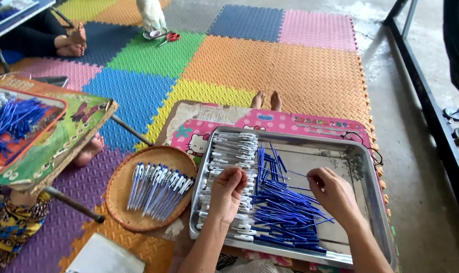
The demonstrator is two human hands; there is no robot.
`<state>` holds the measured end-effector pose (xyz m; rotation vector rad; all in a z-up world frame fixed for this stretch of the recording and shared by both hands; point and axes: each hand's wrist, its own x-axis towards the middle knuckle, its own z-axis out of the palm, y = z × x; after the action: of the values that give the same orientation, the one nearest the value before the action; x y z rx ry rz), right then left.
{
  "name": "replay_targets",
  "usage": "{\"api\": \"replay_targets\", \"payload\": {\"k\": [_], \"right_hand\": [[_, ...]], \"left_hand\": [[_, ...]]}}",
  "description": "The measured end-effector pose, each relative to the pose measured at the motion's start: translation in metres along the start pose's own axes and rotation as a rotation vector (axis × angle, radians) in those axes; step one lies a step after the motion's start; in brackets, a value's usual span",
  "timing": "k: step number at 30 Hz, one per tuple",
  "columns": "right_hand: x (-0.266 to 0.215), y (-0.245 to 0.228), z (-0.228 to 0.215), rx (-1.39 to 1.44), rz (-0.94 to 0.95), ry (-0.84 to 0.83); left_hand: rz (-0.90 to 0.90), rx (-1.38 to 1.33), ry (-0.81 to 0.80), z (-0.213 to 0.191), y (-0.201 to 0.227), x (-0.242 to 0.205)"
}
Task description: Assembling plastic pens by inserting ink refills into barrels and attaching caps.
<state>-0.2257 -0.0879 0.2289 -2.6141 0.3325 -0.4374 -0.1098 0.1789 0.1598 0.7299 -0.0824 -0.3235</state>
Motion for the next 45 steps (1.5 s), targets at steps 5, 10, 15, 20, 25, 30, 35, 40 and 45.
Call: {"api": "replay_targets", "payload": {"k": [5, 10, 15, 20, 25, 30, 35, 40, 45], "right_hand": [[-0.038, -0.069, -0.042, 0.324, -0.554, 0.248], [-0.041, -0.076, -0.038, 0.249, -0.697, 0.287], [-0.044, -0.065, -0.030, 0.173, -0.689, 0.248], [-0.049, -0.062, -0.039, 0.043, -0.710, 0.207], [-0.063, -0.069, -0.041, 0.449, -0.624, -0.038], [-0.136, -0.009, 0.070, 2.054, -0.079, -0.160], [-0.197, 0.024, 0.144, 2.360, 0.575, -0.271], [-0.222, 0.030, 0.141, 2.306, 0.576, -0.350], [-0.214, 0.021, 0.122, 2.309, 0.478, -0.280]], "left_hand": [[-0.042, -0.032, -0.145, 0.040, 0.024, -0.037], [-0.031, -0.041, -0.303, 0.056, 0.032, -0.049], [0.003, 0.072, -0.350, 0.054, 0.030, -0.051], [0.180, 0.383, -0.374, 0.065, 0.041, -0.060], [0.288, 0.633, -0.509, 0.059, 0.020, -0.075], [0.460, 0.519, -0.664, 0.063, 0.002, -0.111], [0.635, 0.811, -0.782, 0.043, -0.016, -0.112], [0.632, 0.859, -0.949, 0.017, -0.025, -0.115], [0.698, 1.211, -0.956, -0.017, 0.004, -0.079]]}}
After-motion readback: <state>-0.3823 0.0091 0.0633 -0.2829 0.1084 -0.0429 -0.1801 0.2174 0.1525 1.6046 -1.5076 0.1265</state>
